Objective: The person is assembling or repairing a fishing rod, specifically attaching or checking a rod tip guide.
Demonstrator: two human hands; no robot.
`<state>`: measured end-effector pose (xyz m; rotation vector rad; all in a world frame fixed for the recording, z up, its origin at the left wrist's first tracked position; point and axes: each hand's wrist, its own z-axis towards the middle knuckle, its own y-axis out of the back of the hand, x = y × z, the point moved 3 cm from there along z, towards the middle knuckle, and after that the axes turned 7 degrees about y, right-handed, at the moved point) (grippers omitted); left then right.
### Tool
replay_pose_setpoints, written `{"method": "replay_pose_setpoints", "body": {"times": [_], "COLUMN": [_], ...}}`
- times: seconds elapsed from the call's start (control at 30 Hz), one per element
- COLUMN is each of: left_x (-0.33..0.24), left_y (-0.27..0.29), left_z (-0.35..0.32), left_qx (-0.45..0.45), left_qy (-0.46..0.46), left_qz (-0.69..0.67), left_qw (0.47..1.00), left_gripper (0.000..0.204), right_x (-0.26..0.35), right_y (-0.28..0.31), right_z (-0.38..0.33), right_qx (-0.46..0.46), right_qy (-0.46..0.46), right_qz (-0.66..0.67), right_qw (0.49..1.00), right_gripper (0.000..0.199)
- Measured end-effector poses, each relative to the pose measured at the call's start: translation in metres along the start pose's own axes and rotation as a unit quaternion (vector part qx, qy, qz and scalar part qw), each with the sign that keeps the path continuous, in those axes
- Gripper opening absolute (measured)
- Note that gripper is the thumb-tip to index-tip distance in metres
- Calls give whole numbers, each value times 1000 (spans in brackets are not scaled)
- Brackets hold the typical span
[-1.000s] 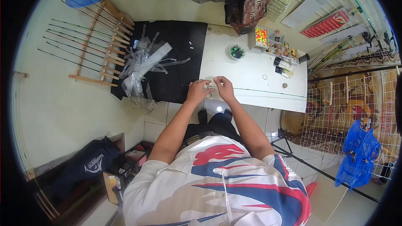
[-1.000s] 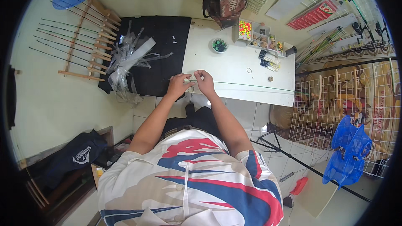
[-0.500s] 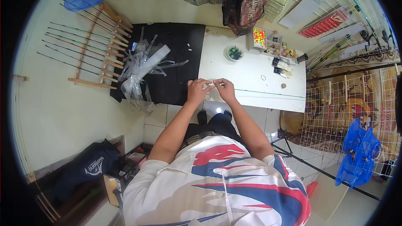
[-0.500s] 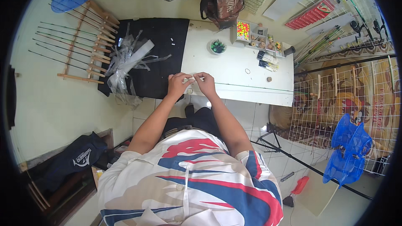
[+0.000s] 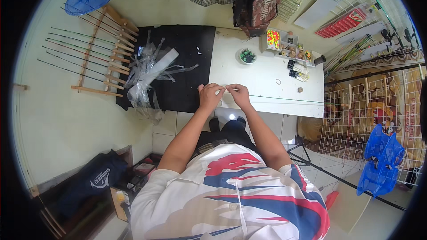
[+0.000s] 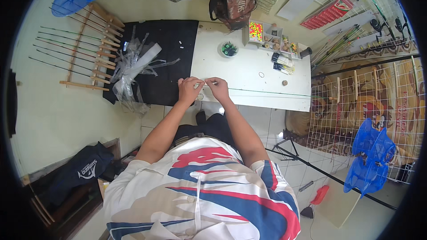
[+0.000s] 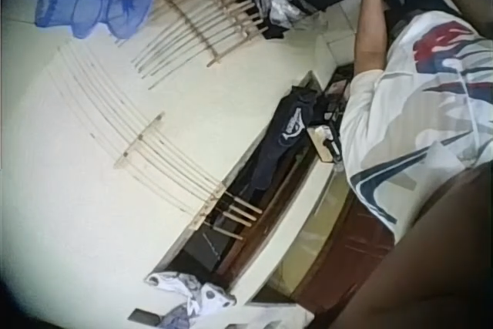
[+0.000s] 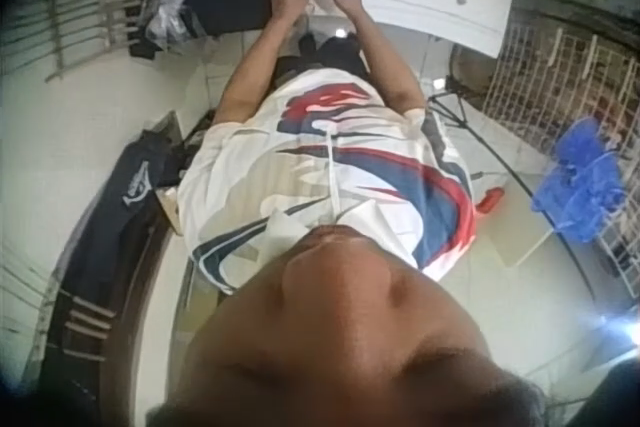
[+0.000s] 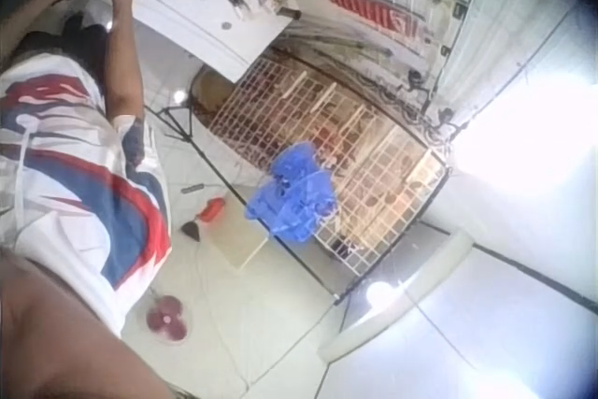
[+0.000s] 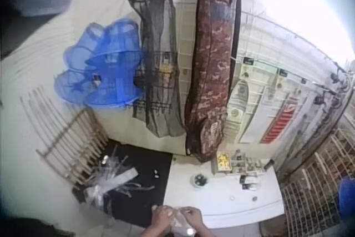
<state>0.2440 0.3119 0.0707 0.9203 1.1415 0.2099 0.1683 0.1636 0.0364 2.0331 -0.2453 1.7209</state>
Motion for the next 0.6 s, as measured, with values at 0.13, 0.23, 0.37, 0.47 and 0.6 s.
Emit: {"method": "replay_pose_setpoints", "body": {"times": [0.13, 0.23, 0.37, 0.47, 0.6], "left_x": [4, 8, 7, 3, 1], "left_y": [-3, -4, -2, -3, -3], "left_z": [1, -2, -4, -2, 1], "left_qx": [29, 37, 43, 39, 29], "left_qy": [-8, -3, -13, -9, -3], "left_qz": [-4, -15, -26, -1, 26], "left_qw": [1000, 999, 999, 999, 999], "left_gripper": [10, 12, 24, 33, 35], "right_x": [3, 1, 4, -2, -7], "right_y": [-1, 1, 0, 0, 0], "right_z": [0, 0, 0, 2, 5], "right_qx": [-8, -20, -30, -21, 15], "right_qy": [20, 10, 26, 31, 8], "right_qz": [5, -24, -22, -14, 5], "right_qw": [1000, 999, 999, 999, 1000], "right_gripper": [25, 25, 25, 25, 22]}}
